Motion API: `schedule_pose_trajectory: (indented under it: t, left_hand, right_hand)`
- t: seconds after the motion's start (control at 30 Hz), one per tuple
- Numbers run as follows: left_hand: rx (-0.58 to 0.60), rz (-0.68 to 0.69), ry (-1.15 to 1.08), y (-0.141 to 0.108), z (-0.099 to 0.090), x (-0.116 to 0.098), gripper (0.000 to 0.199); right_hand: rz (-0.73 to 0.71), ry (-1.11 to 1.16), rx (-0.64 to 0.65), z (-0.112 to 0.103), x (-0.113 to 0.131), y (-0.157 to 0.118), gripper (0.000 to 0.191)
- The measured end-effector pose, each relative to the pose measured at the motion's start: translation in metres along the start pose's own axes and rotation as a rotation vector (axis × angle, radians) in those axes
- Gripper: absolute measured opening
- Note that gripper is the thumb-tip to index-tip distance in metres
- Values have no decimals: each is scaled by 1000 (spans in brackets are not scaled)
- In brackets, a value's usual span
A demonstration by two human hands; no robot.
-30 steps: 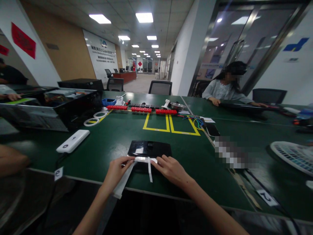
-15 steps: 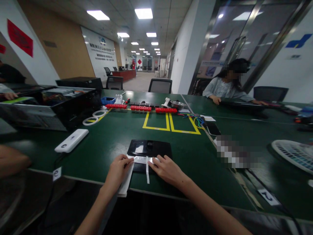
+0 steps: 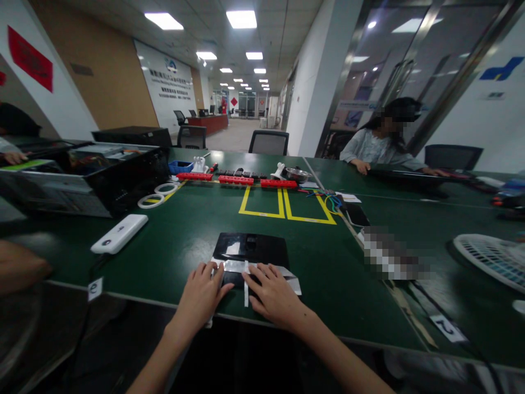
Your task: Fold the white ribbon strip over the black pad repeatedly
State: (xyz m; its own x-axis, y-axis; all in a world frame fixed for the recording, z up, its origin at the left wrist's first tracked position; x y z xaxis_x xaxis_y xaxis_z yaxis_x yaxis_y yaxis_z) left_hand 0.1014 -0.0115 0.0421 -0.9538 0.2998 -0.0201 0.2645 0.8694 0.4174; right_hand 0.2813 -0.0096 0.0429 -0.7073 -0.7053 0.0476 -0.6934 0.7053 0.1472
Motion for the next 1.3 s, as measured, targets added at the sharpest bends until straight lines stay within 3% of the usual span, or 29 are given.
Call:
schedule_pose_trajectory:
  t: [0.13,0.3,0.57,0.67,0.9,0.97,1.13,1.3]
  left_hand:
    - [-18,12,-23,-3,4,-4,42]
    - [47,170,-161,-8,14,-11,50]
    - [143,138,-371,-4,13,3,43]
    - [81,78,-507,3,5,20,37]
    - [-139,-118,-556,13,8,57,29]
    - [-151,-142,-549,12,14,61,29]
    - [-139,-125,-526,11,21,63,29]
    - [-114,-116,-484,9,23,65,27]
  right_hand:
    - [6,16,-26,8,3,-4,56]
    - [15,64,-2,14,2,-9,62]
    - [42,165,57,5,3,-8,58]
    - [90,255,31,-8,-1,-5,55]
    - [216,341,-249,-44,-5,17,49]
    - [197,308,-216,-43,4,31,50]
    - [74,141,59,-15,29,63,59]
    - [65,46,163,8,18,70,59]
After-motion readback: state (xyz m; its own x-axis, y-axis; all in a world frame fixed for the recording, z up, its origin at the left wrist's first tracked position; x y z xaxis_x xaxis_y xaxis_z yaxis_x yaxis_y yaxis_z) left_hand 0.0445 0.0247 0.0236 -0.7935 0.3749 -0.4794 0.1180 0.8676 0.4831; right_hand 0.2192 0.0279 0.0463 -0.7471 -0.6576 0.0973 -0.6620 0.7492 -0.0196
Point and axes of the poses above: each hand's wrist, its own y-axis towards the middle knuckle, its own z-axis out of the palm, x = y × z, the point moved 3 cm from there along y, towards the middle knuckle, and after that the axes turned 5 degrees about y, right-handed, at the moved point
